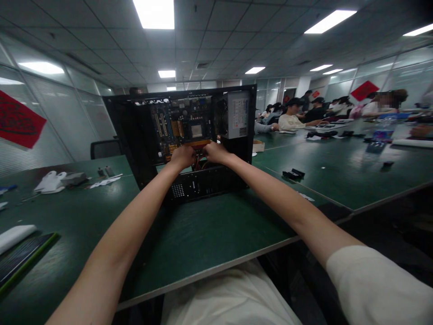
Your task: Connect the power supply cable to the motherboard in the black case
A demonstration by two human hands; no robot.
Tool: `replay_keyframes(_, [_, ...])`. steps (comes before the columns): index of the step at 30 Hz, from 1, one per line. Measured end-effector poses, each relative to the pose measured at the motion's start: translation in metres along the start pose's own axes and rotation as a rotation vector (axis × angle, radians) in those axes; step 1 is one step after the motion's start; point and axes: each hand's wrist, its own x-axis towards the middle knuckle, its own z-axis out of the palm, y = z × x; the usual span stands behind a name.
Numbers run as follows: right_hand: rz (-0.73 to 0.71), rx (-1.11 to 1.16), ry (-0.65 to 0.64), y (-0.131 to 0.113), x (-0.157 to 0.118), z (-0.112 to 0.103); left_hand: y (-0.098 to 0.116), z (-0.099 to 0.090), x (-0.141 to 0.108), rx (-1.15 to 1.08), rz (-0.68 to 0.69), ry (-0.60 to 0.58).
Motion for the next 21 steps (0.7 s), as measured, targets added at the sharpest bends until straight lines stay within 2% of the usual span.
replay_keyframes(13, [0.000, 0.008, 0.017, 0.000, 0.000, 0.000, 0.001, -0.001, -0.008, -0.045, 0.003, 0.003])
replay_keyframes(21, [-0.044, 0.023, 0.073, -0.002, -0.013, -0.006, -0.007, 0.002, -0.021, -0.110, 0.086, 0.050])
